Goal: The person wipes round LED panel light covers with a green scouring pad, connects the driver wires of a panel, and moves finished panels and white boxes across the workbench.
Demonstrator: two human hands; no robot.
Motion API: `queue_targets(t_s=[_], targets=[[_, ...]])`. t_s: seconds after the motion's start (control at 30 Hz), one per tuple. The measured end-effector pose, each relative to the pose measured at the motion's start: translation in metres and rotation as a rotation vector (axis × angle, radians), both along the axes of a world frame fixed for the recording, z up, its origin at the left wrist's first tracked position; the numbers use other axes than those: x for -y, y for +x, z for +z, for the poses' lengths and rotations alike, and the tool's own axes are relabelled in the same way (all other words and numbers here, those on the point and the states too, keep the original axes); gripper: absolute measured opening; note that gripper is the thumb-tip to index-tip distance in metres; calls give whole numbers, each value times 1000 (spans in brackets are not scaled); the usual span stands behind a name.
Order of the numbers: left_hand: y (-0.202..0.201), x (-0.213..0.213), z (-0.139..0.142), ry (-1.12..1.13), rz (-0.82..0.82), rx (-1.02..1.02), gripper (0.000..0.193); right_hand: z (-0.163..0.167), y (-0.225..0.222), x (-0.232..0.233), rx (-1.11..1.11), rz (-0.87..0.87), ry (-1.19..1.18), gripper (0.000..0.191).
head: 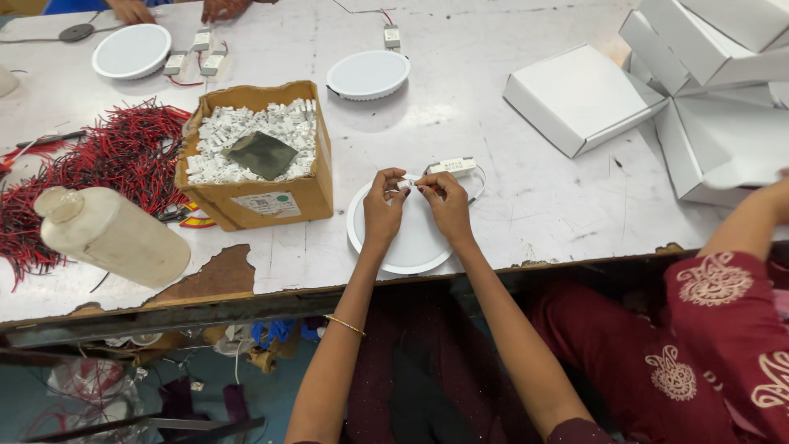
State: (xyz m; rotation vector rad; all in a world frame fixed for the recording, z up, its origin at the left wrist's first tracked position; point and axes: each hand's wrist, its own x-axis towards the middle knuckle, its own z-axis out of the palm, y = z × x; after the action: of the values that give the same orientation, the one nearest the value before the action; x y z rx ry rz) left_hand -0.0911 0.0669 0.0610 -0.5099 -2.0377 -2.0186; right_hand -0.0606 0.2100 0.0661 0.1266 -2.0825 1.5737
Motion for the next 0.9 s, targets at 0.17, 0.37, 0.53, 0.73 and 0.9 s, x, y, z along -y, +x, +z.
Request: queue_targets(t_s=[0.17,0.37,0.53,0.73,0.9], targets=[[-1,0,-3,-6,1,-30,30,0,3,2,-10,-13,27,10],[0,-1,-5,-114,72,-54,24,4,8,4,-79,-16,105,12],[0,-2,-8,-168,117,-62,21,3,9,5,-102,11,77,14],[-4,-3,-14,-149,116,-17,20,4,10,6,-100,28,48,14],[-4,0,-9,-5,29,9,25,7,13,3,-37,72,-27,15]])
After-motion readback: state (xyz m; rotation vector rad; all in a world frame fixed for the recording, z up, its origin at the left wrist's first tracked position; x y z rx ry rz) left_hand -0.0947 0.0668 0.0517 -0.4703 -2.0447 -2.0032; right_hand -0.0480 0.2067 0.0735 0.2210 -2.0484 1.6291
